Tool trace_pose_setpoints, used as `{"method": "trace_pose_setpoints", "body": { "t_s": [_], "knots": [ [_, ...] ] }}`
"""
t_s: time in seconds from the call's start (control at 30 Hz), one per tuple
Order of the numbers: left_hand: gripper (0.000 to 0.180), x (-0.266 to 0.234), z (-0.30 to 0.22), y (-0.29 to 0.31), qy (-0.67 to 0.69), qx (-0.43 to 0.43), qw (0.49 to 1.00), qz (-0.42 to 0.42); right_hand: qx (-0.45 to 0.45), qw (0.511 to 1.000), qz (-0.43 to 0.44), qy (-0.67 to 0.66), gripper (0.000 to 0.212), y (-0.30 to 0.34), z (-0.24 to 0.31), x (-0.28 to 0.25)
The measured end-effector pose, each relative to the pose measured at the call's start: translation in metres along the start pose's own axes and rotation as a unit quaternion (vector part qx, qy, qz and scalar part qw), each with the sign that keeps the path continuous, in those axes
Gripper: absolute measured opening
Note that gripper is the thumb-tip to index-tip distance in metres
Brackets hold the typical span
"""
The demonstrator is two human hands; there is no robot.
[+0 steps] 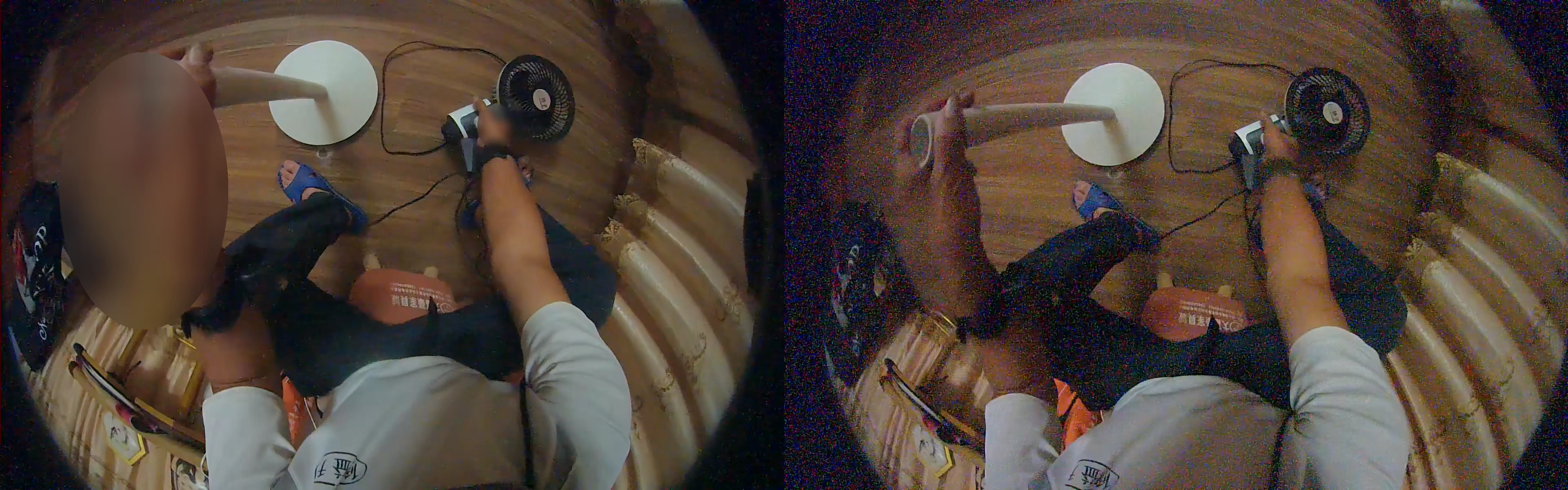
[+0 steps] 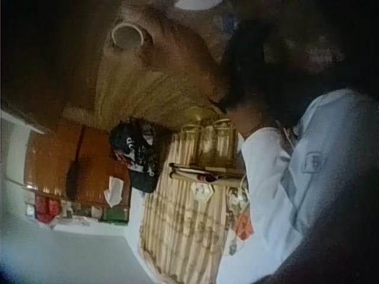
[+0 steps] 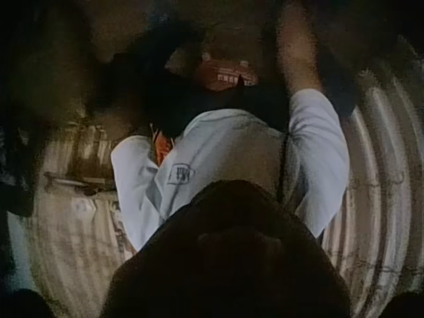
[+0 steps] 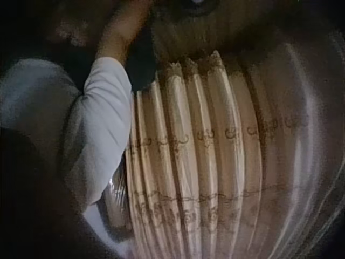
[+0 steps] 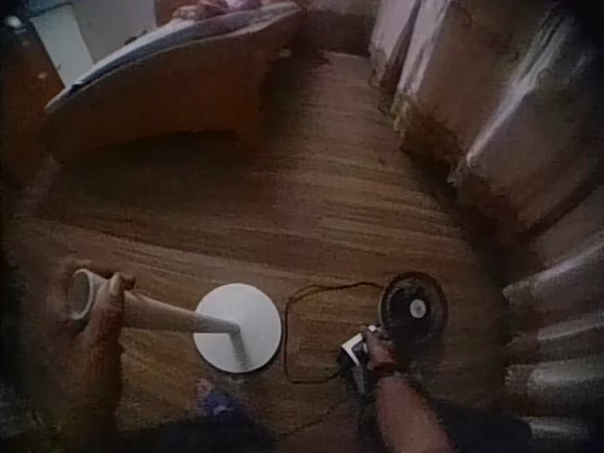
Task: Assembling a small electric pedestal fan by connecting the base, pole, and fan head.
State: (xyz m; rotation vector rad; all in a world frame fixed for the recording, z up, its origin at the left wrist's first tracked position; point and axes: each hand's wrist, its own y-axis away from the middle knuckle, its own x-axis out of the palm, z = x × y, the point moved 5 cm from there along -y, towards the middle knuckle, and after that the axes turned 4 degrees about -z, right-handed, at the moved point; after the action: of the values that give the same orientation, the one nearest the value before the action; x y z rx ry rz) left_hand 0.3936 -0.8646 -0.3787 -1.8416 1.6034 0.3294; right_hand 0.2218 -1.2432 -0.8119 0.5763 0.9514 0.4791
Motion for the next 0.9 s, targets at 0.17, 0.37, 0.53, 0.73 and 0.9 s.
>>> {"method": "trace_pose_setpoints", "body": {
  "t_s": [0.17, 0.37, 0.53, 0.73, 0.9],
  "knots": [
    [0.025, 0.005, -0.002, 0.003, 0.056, -0.053, 0.997, -0.012, 0.012, 0.995, -0.084, -0.045, 0.072, -0.009, -0.009, 0.008],
    [0.025, 0.004, -0.003, 0.002, -0.005, -0.035, 0.999, 0.019, 0.000, 0.979, 0.037, -0.201, 0.050, 0.026, -0.003, -0.004],
    [0.026, 0.005, -0.009, 0.007, 0.043, -0.085, 0.995, 0.015, 0.006, 0.978, 0.079, -0.191, 0.052, 0.058, 0.017, -0.040],
    [0.029, -0.003, 0.005, 0.001, 0.059, -0.022, 0.998, 0.018, -0.077, 0.862, 0.218, -0.451, 0.044, 0.099, 0.065, -0.066],
    [0.031, -0.007, 0.011, 0.002, 0.067, -0.018, 0.997, 0.029, -0.149, 0.825, 0.267, -0.475, 0.049, 0.152, 0.113, -0.093]
  ]
}}
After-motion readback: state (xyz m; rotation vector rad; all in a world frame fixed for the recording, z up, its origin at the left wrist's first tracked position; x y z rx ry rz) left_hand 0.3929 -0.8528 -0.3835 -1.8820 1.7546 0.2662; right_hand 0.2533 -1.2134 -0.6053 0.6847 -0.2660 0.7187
